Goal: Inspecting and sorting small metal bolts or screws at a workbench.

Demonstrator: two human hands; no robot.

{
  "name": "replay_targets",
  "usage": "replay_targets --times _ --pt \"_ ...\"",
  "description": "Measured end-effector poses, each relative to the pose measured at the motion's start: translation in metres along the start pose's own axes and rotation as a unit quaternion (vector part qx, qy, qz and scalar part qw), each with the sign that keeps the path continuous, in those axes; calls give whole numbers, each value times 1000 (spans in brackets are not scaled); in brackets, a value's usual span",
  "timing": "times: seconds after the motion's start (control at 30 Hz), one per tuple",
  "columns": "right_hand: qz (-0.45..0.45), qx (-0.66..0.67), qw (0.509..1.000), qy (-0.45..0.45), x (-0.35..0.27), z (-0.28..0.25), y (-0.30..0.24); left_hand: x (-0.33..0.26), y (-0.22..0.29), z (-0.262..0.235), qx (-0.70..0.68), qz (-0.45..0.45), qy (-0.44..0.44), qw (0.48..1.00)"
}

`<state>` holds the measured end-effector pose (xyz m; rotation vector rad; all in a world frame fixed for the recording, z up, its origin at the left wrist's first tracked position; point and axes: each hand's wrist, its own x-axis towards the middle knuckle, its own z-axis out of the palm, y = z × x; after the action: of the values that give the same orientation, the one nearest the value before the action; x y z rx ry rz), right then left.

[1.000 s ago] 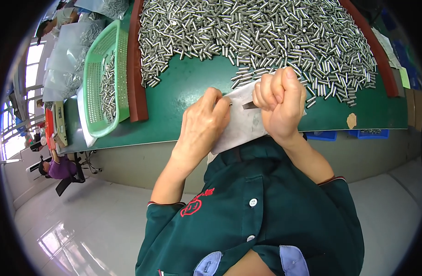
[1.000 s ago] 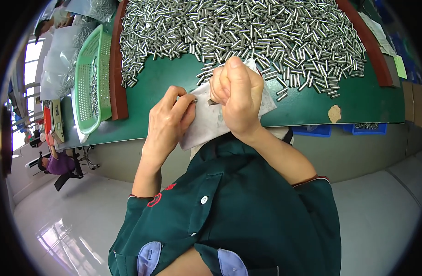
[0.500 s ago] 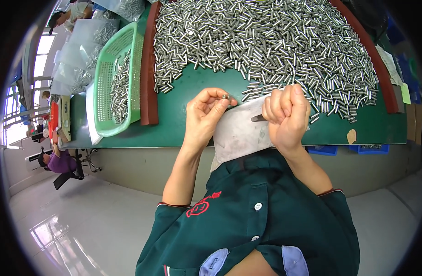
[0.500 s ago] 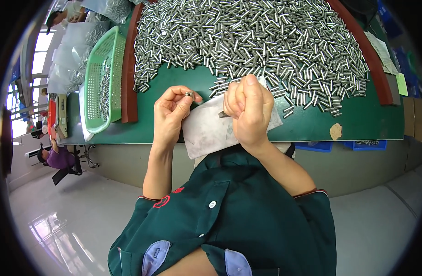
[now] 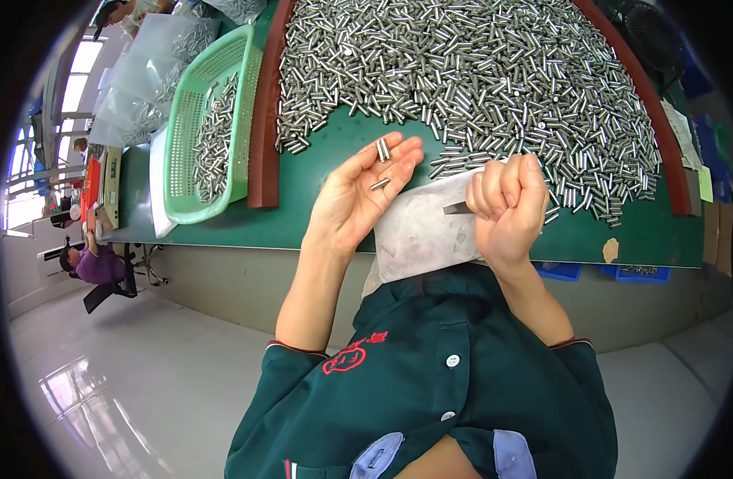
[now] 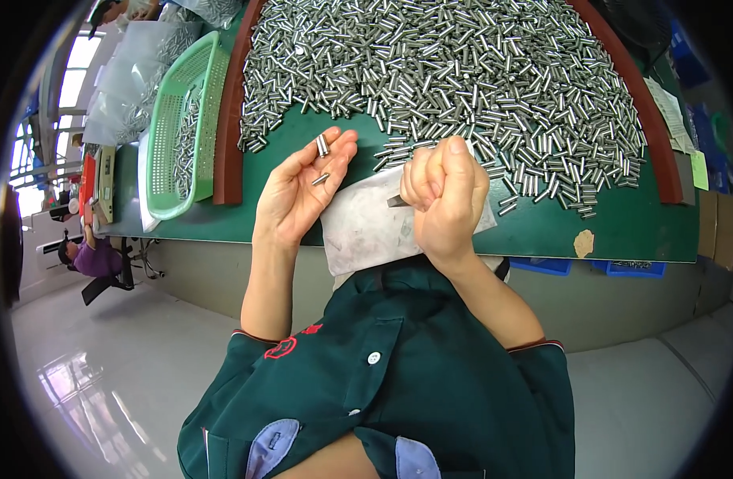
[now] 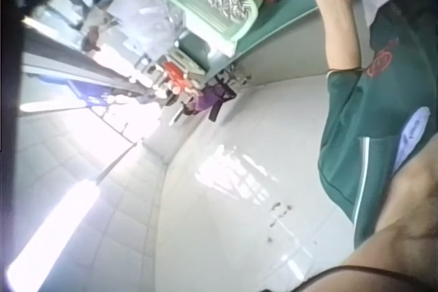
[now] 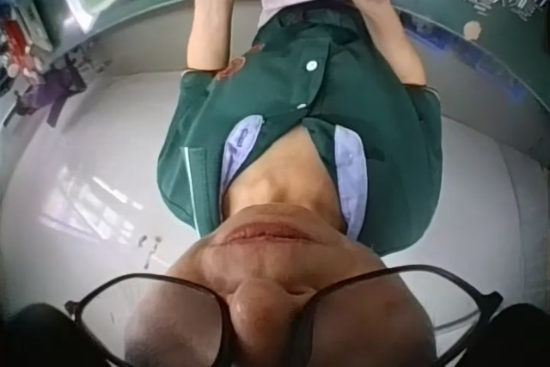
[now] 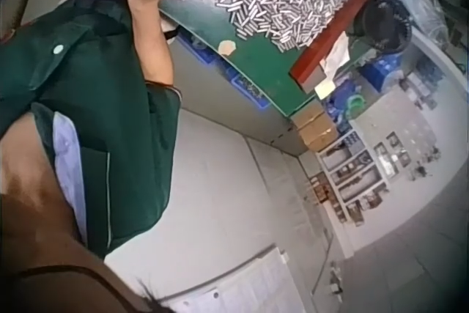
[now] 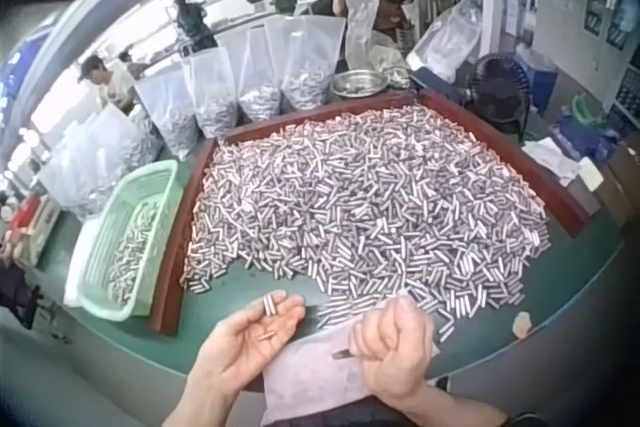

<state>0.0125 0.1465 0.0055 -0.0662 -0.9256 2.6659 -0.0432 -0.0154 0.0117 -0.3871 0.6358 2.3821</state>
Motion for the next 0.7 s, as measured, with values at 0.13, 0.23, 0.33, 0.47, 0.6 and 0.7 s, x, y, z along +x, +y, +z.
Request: replay_targets --times 0.13,0.23,0.33,0.47,0.6,0.7 --pt "-2 1 1000 -1 0 -1 -1 3 0 -4 -17 -17 -14 1000" --pt "1 2 1000 2 1 -1 0 4 0 -6 -9 -16 -21 1000" --pt "2 3 1000 2 1 -1 0 5 -1 -2 6 -9 -14 1000" --pt "8 -32 999 -1 0 -1 -2 7 -3 0 16 -7 -6 1000" --pt "9 4 1000 8 0 -3 -1 10 -2 0 36 -10 -35 999" --pt "11 5 1000 8 0 -2 -2 11 -3 5 122 67 16 990"
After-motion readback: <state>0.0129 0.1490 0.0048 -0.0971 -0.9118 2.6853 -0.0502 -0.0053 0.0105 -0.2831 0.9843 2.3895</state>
